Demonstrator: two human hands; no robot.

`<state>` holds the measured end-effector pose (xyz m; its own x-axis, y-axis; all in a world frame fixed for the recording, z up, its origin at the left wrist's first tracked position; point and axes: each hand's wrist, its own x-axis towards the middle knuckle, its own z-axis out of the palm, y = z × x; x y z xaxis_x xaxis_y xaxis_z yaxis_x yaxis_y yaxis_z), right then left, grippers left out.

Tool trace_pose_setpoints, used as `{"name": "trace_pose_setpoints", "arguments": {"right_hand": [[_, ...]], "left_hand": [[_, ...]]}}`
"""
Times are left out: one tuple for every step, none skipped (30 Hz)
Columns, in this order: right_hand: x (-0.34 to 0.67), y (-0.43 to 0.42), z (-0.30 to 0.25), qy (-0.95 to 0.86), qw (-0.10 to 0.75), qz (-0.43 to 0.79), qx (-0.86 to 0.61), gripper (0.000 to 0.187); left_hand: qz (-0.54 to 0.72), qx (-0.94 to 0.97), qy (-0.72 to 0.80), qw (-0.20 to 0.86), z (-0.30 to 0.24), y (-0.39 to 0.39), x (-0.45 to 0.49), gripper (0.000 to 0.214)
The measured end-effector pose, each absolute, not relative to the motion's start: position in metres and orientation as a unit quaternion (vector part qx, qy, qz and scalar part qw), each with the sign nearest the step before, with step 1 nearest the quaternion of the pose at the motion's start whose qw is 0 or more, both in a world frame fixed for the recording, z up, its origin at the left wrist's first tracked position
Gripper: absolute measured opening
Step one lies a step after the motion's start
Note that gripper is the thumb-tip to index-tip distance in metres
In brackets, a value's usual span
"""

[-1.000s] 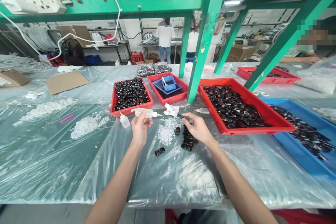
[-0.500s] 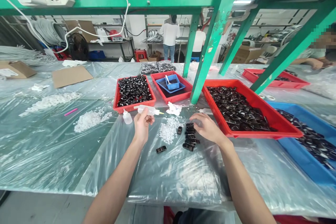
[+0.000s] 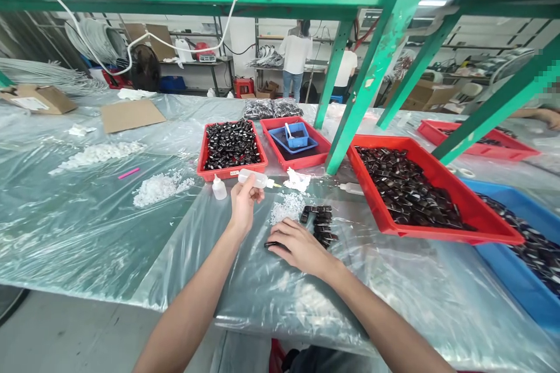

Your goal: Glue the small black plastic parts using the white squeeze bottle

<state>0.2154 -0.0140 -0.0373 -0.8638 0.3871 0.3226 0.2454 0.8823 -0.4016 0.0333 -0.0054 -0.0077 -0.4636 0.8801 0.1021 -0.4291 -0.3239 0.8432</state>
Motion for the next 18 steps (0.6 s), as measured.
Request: {"name": "trace_pose_setpoints", "arguments": {"right_hand": [[0.217, -0.012, -0.036, -0.940, 0.223, 0.190, -0.175, 0.018], [0.218, -0.009, -0.035, -0.927, 0.249, 0.209, -0.189, 0.020], [0.220, -0.007, -0.034, -0.909, 0.275, 0.232, -0.209, 0.022], [0.221, -0.004, -0.034, -0.889, 0.300, 0.257, -0.233, 0.022], [0.222, -0.002, -0.034, -0.867, 0.320, 0.281, -0.259, 0.022], [0.223, 0.000, -0.034, -0.846, 0.335, 0.303, -0.283, 0.021], [0.224, 0.002, -0.035, -0.829, 0.345, 0.322, -0.302, 0.019], [0.224, 0.004, -0.036, -0.815, 0.351, 0.336, -0.316, 0.017], [0.225, 0.005, -0.038, -0.804, 0.355, 0.349, -0.326, 0.016], [0.225, 0.007, -0.039, -0.796, 0.355, 0.359, -0.333, 0.015], [0.226, 0.008, -0.040, -0.791, 0.356, 0.367, -0.337, 0.015], [0.226, 0.009, -0.041, -0.786, 0.358, 0.371, -0.340, 0.014], [0.226, 0.009, -0.042, -0.783, 0.360, 0.373, -0.343, 0.012], [0.227, 0.010, -0.043, -0.782, 0.362, 0.371, -0.345, 0.010], [0.228, 0.011, -0.042, -0.784, 0.362, 0.366, -0.347, 0.009], [0.228, 0.011, -0.042, -0.787, 0.360, 0.359, -0.349, 0.011], [0.229, 0.011, -0.041, -0.791, 0.357, 0.351, -0.352, 0.012], [0.229, 0.011, -0.040, -0.795, 0.353, 0.344, -0.355, 0.013]], "left_hand": [[0.761, 0.288, 0.392, 0.429, -0.007, -0.006, 0.033, 0.038], [0.761, 0.288, 0.393, 0.429, -0.007, -0.006, 0.033, 0.038], [0.761, 0.288, 0.393, 0.429, -0.007, -0.006, 0.033, 0.038], [0.761, 0.286, 0.394, 0.429, -0.006, -0.006, 0.033, 0.037], [0.762, 0.284, 0.393, 0.429, -0.006, -0.007, 0.033, 0.037], [0.763, 0.282, 0.393, 0.429, -0.006, -0.007, 0.033, 0.037], [0.764, 0.281, 0.392, 0.429, -0.006, -0.006, 0.033, 0.037], [0.765, 0.280, 0.391, 0.429, -0.006, -0.006, 0.033, 0.037], [0.765, 0.280, 0.389, 0.430, -0.006, -0.006, 0.033, 0.037], [0.765, 0.282, 0.387, 0.430, -0.006, -0.006, 0.034, 0.037], [0.765, 0.285, 0.386, 0.430, -0.007, -0.006, 0.034, 0.037], [0.764, 0.288, 0.386, 0.430, -0.007, -0.007, 0.034, 0.037], [0.763, 0.290, 0.386, 0.429, -0.007, -0.007, 0.034, 0.037], [0.762, 0.292, 0.387, 0.429, -0.007, -0.007, 0.034, 0.038], [0.761, 0.293, 0.389, 0.429, -0.007, -0.007, 0.034, 0.038], [0.760, 0.294, 0.390, 0.429, -0.008, -0.007, 0.034, 0.038], [0.759, 0.295, 0.392, 0.429, -0.008, -0.007, 0.034, 0.038], [0.758, 0.295, 0.393, 0.429, -0.009, -0.007, 0.034, 0.038]]}}
